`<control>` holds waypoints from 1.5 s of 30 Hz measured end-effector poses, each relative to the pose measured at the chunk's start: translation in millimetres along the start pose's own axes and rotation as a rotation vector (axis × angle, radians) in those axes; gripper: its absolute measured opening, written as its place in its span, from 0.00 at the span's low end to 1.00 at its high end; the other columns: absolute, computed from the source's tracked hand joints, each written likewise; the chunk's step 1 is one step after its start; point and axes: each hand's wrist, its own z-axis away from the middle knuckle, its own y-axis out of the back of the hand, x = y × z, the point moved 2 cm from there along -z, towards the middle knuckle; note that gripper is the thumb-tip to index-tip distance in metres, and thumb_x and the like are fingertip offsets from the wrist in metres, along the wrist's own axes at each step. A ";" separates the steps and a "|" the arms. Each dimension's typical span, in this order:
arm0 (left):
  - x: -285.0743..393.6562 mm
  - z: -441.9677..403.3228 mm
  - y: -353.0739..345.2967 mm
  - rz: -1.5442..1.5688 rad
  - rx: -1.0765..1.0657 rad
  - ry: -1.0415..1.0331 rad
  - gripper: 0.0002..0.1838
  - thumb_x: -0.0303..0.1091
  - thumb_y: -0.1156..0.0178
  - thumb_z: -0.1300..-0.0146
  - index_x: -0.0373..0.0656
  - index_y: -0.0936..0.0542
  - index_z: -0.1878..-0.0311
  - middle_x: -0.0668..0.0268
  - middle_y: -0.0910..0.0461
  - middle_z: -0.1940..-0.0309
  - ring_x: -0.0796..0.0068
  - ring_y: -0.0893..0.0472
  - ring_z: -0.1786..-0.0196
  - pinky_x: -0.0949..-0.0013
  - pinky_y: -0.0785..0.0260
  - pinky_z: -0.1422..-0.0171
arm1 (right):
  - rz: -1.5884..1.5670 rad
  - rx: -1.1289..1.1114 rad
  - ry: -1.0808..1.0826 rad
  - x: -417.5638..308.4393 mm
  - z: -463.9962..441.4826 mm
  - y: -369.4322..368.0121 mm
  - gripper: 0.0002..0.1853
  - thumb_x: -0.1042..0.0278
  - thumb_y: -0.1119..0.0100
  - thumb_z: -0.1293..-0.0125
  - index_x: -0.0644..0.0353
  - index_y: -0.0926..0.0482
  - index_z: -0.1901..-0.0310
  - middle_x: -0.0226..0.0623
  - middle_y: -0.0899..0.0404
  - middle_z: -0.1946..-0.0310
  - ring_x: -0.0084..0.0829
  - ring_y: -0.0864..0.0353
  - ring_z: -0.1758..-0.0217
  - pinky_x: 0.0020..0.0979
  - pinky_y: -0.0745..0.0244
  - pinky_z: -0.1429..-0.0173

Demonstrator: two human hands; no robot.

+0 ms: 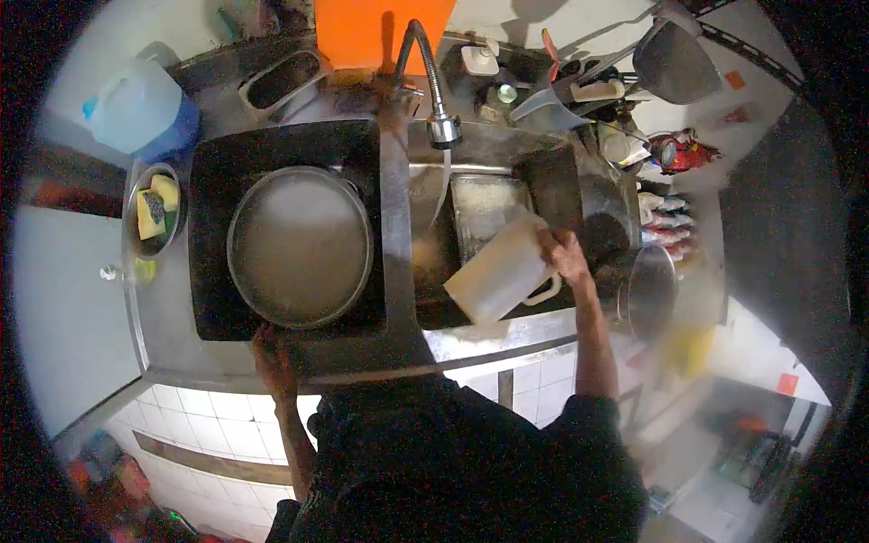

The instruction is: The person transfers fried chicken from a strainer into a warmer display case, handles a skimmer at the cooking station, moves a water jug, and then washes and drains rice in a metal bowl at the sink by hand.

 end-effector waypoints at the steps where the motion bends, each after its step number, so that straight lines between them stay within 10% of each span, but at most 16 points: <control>1: -3.1 -1.1 -0.8 0.015 -0.016 0.066 0.24 0.39 0.44 0.28 0.37 0.31 0.34 0.53 0.26 0.38 0.56 0.27 0.35 0.56 0.37 0.30 | -0.052 -0.001 -0.001 17.3 -4.4 -8.6 0.19 0.54 0.42 0.30 0.61 0.22 0.73 0.19 0.32 0.81 0.16 0.37 0.76 0.27 0.44 0.74; 6: -6.1 -3.6 2.4 0.041 -0.043 0.146 0.23 0.36 0.44 0.28 0.38 0.31 0.34 0.52 0.26 0.38 0.56 0.27 0.35 0.56 0.37 0.30 | -0.215 0.084 -0.042 103.1 -33.3 -62.2 0.24 0.47 0.43 0.29 0.66 0.16 0.61 0.27 0.21 0.72 0.20 0.27 0.70 0.26 0.32 0.65; 8: -10.7 -4.2 2.1 0.059 -0.052 0.107 0.23 0.35 0.45 0.28 0.38 0.31 0.34 0.51 0.26 0.38 0.55 0.27 0.35 0.55 0.37 0.30 | -0.192 0.053 0.507 124.3 -42.6 -76.6 0.23 0.49 0.43 0.29 0.67 0.17 0.54 0.33 0.17 0.64 0.25 0.21 0.64 0.28 0.25 0.58; 9: -7.5 -5.1 3.9 0.054 -0.055 0.100 0.23 0.35 0.45 0.28 0.38 0.31 0.34 0.51 0.26 0.38 0.55 0.27 0.35 0.55 0.37 0.30 | -0.307 0.128 -0.091 136.7 -53.2 -88.1 0.24 0.51 0.45 0.30 0.68 0.19 0.49 0.38 0.17 0.55 0.29 0.18 0.57 0.34 0.22 0.52; 15: -17.8 -1.4 -5.9 0.169 -0.045 0.075 0.23 0.33 0.46 0.28 0.34 0.33 0.33 0.50 0.28 0.36 0.54 0.29 0.33 0.55 0.37 0.30 | -0.385 0.051 -0.346 156.9 -75.8 -92.4 0.24 0.53 0.49 0.29 0.68 0.20 0.46 0.39 0.18 0.49 0.31 0.18 0.51 0.37 0.20 0.50; 25: -6.9 -4.8 -7.2 0.127 -0.063 0.116 0.24 0.36 0.44 0.29 0.33 0.31 0.35 0.51 0.24 0.42 0.59 0.24 0.40 0.59 0.34 0.34 | -1.378 0.204 -0.142 117.6 -31.4 -86.2 0.27 0.49 0.59 0.26 0.57 0.31 0.33 0.39 0.28 0.35 0.43 0.28 0.35 0.47 0.30 0.32; 33: 17.6 -2.5 -5.8 0.093 -0.069 0.114 0.22 0.35 0.42 0.31 0.34 0.29 0.37 0.53 0.24 0.43 0.58 0.24 0.41 0.58 0.34 0.35 | -1.671 0.764 0.128 121.2 -81.2 15.9 0.22 0.63 0.62 0.28 0.61 0.25 0.40 0.43 0.24 0.41 0.46 0.26 0.38 0.57 0.29 0.36; 36: 38.1 -4.4 -2.8 -0.072 -0.026 0.147 0.22 0.35 0.43 0.31 0.35 0.29 0.37 0.53 0.24 0.44 0.58 0.25 0.41 0.57 0.34 0.35 | -1.610 0.920 0.007 175.0 -124.8 50.4 0.24 0.59 0.54 0.29 0.63 0.27 0.37 0.45 0.27 0.37 0.52 0.24 0.39 0.58 0.25 0.39; 39: -34.3 -0.8 -11.8 -0.035 -0.083 0.067 0.22 0.37 0.43 0.30 0.35 0.29 0.37 0.52 0.24 0.44 0.57 0.25 0.40 0.57 0.35 0.35 | -1.666 1.193 0.030 172.0 -129.6 72.3 0.16 0.76 0.30 0.47 0.73 0.16 0.56 0.46 0.18 0.50 0.46 0.17 0.58 0.45 0.14 0.56; 42: -94.3 -0.1 -26.0 -0.148 -0.166 0.304 0.23 0.37 0.43 0.30 0.35 0.28 0.37 0.52 0.24 0.43 0.56 0.25 0.40 0.57 0.35 0.34 | -0.871 1.202 -0.426 191.0 -134.3 96.1 0.17 0.70 0.38 0.38 0.75 0.19 0.51 0.46 0.19 0.48 0.46 0.17 0.55 0.46 0.15 0.54; 45: -19.2 3.2 -18.2 0.061 -0.032 0.082 0.23 0.38 0.42 0.30 0.35 0.28 0.37 0.53 0.24 0.43 0.57 0.25 0.40 0.58 0.35 0.34 | -1.325 1.141 -0.141 193.9 -139.7 97.1 0.22 0.63 0.48 0.35 0.71 0.25 0.44 0.46 0.24 0.42 0.47 0.22 0.46 0.50 0.22 0.45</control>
